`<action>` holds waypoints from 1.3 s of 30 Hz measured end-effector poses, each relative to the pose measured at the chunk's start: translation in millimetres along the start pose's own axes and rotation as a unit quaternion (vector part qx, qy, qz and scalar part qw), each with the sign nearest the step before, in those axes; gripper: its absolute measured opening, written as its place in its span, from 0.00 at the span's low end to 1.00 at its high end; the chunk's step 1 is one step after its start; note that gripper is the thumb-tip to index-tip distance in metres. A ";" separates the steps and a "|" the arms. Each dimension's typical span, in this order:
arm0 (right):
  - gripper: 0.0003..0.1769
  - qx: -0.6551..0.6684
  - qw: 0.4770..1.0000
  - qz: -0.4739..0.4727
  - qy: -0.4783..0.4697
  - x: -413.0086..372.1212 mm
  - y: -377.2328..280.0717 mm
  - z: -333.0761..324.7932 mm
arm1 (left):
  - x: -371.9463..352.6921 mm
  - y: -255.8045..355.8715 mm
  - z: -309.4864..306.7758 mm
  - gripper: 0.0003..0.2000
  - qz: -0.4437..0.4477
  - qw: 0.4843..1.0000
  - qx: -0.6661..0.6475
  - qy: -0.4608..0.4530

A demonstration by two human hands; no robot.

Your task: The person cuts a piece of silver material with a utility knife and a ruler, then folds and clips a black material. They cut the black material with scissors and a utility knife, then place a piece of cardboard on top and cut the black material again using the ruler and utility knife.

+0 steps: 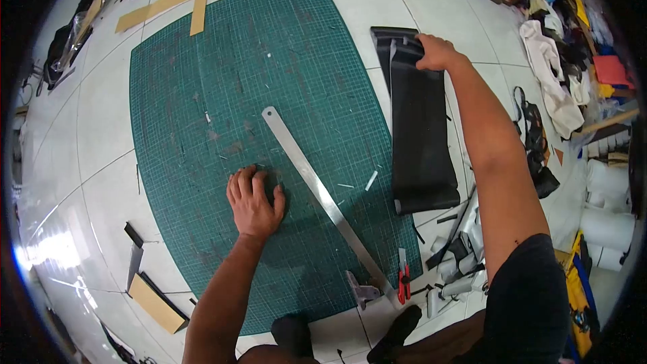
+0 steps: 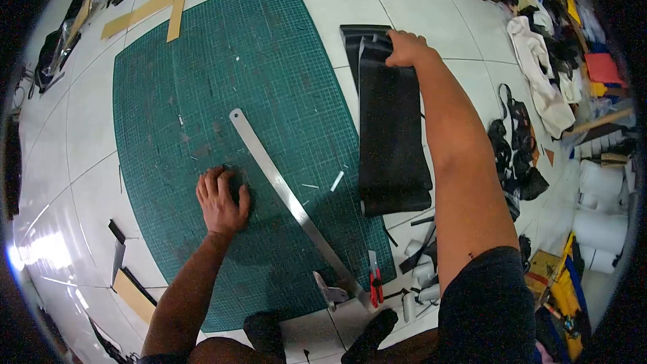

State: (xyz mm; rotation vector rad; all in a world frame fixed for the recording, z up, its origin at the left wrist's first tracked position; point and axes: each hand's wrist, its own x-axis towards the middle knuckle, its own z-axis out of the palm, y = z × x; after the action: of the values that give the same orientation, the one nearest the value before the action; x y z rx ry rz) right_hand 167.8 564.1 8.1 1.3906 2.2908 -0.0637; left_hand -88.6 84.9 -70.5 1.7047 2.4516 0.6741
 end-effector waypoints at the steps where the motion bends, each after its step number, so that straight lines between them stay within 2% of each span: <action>1: 0.52 0.006 1.000 -0.005 -0.019 3.5 1.5 -1.9 | 0.1 0.1 -0.1 0.20 -0.002 1.000 0.005 -0.001; 7: 0.48 0.036 0.999 -0.013 -0.013 15.1 7.3 3.4 | 1.7 -0.3 0.3 0.22 0.008 1.000 0.006 0.003; 10: 0.40 -0.020 0.999 -0.032 -0.013 17.0 7.6 -0.8 | 0.8 0.3 1.4 0.22 0.002 1.000 0.007 -0.005; 13: 0.35 -0.008 0.997 -0.078 0.001 14.2 0.7 -5.8 | 0.7 1.2 0.7 0.22 -0.009 1.000 0.006 -0.014; 16: 0.33 -0.077 0.990 -0.117 0.009 9.4 -15.7 -18.9 | 0.0 0.0 -0.3 0.22 -0.013 1.000 0.011 -0.024; 19: 0.32 -0.090 0.986 -0.137 0.038 10.5 -28.8 -27.8 | 0.0 1.6 -0.4 0.21 -0.014 1.000 0.014 -0.020; 25: 0.38 -0.047 0.984 -0.157 0.076 29.4 -38.0 -23.2 | 0.1 -0.1 1.2 0.21 -0.009 1.000 0.016 -0.005; 28: 0.39 0.025 0.991 -0.128 0.016 36.4 -39.0 -24.5 | 0.6 0.9 0.0 0.22 -0.006 1.000 0.009 -0.009; 33: 0.37 0.002 0.986 -0.155 0.054 49.2 -35.8 -17.2 | 1.4 0.8 -0.6 0.22 -0.008 1.000 -0.003 -0.007; 35: 0.33 -0.002 0.981 -0.187 0.057 58.6 -28.4 -15.4 | 3.4 2.2 -7.9 0.22 -0.033 0.997 -0.021 -0.061; 36: 0.28 -0.010 0.977 -0.194 0.086 72.0 -16.4 -1.2 | 2.2 1.4 -6.9 0.24 -0.036 0.997 -0.054 -0.048; 37: 0.24 0.037 0.957 -0.246 0.151 85.7 -0.5 18.4 | 2.4 2.7 -8.6 0.24 -0.050 0.994 -0.041 -0.085; 38: 0.23 0.031 0.958 -0.256 0.129 96.4 10.9 23.2 | 5.7 2.9 -15.1 0.23 -0.059 0.989 -0.065 -0.116; 39: 0.24 0.040 0.907 -0.339 0.246 106.6 27.0 41.9 | 6.0 1.2 -16.5 0.22 -0.071 0.985 -0.088 -0.131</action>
State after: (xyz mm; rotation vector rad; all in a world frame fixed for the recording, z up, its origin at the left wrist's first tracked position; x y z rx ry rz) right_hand 164.7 654.5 -67.2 0.6092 3.1339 -0.0244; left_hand -94.9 85.7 -54.1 1.4370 2.2340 0.5872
